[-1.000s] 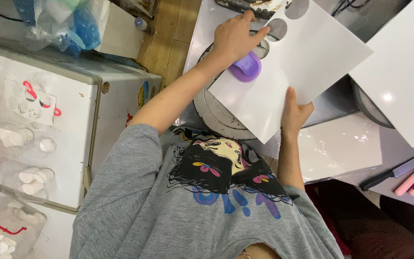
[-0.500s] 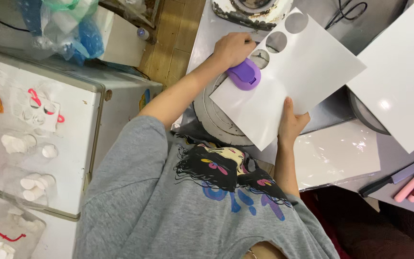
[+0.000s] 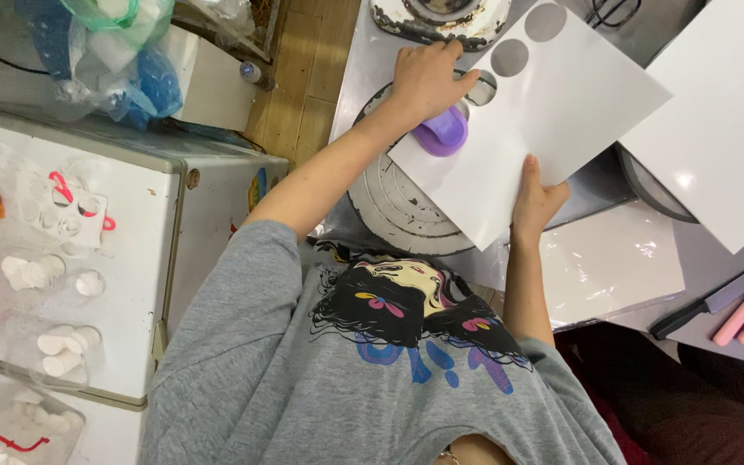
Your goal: The person uses a purple handheld circle punch to cut multiple circular pieces from a white sheet of material. They repeatedly position the sheet, press the punch, and remove the cut circles, placing them into a clear plastic container. The person also uses scissors to trim the edges of the cut circles.
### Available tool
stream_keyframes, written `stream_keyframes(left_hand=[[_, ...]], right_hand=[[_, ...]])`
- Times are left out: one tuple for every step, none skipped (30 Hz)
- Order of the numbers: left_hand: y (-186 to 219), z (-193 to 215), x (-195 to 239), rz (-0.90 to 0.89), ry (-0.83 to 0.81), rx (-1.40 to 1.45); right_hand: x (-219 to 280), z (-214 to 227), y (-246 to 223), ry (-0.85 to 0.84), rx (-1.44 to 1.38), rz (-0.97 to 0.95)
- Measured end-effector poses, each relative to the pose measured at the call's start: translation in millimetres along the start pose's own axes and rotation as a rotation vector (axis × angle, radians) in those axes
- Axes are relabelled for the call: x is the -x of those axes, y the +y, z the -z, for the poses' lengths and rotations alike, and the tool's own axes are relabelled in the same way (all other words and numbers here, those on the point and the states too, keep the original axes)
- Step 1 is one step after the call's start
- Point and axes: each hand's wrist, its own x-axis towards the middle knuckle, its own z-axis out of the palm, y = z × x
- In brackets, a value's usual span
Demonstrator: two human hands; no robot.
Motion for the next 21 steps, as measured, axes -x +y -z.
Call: stream_keyframes(left_hand=[[-1, 0, 0, 0.006, 0.001, 0.001], [-1, 0, -1, 0.009, 0.003, 0.006], [-2, 0, -1, 0.012, 0.006, 0.009], [-2, -1, -2, 0.015, 0.008, 0.012], [-2, -1, -1, 0.018, 0.010, 0.021], [-2, -1, -1, 0.020, 0.011, 0.029], [-2, -2, -1, 0.022, 0.012, 0.037], [-3, -2, -1, 0.028, 0.020, 0.040], [-3, -2, -1, 0.033, 0.027, 0.043], [-3, -3, -1, 0.038, 0.034, 0.046], [-3, -3, -1, 0.043, 0.027, 0.047], [-3, -3, -1, 0.049, 0.020, 0.047], [-3, -3, -1, 0.053, 0.011, 0.048], [-3, -3, 0, 0.051, 0.016, 0.048], [-3, -3, -1, 0.048, 0.023, 0.049], [-2, -3, -1, 0.045, 0.029, 0.049], [-2, -2, 0, 0.043, 0.030, 0.051], [-2, -2, 0, 0.042, 0.032, 0.052], [-1, -1, -1, 0.039, 0.034, 0.053], [-1, 0, -1, 0.038, 0.038, 0.051], [0, 0, -1, 0.038, 0.042, 0.050]], right_hand=[[-4, 0, 0, 0.010, -0.003, -0.003], [-8, 0, 0, 0.020, -0.007, -0.006], [-11, 0, 0, 0.029, -0.011, -0.008], [-15, 0, 0, 0.030, -0.005, -0.011], [-17, 1, 0, 0.030, 0.002, -0.014], [-19, 1, 0, 0.031, 0.010, -0.018], [-21, 1, 0, 0.028, -0.002, -0.007], [-23, 0, -1, 0.025, -0.013, 0.004], [-24, 1, -1, 0.024, -0.023, 0.015], [-24, 1, -1, 0.023, -0.021, 0.000], [-24, 1, -1, 0.023, -0.018, -0.013], [-25, 2, 0, 0.023, -0.016, -0.027], [-25, 2, 0, 0.015, -0.033, -0.009], [-25, 2, 1, 0.008, -0.049, 0.010], [-26, 3, 2, 0.000, -0.066, 0.029], [-27, 3, 2, 0.003, -0.063, 0.018], [-27, 3, 3, 0.007, -0.060, 0.007], [-28, 3, 3, 0.010, -0.057, -0.004], [-28, 3, 4, 0.008, -0.059, -0.002], [-29, 3, 4, 0.006, -0.061, 0.001], [-29, 3, 4, 0.004, -0.062, 0.003]])
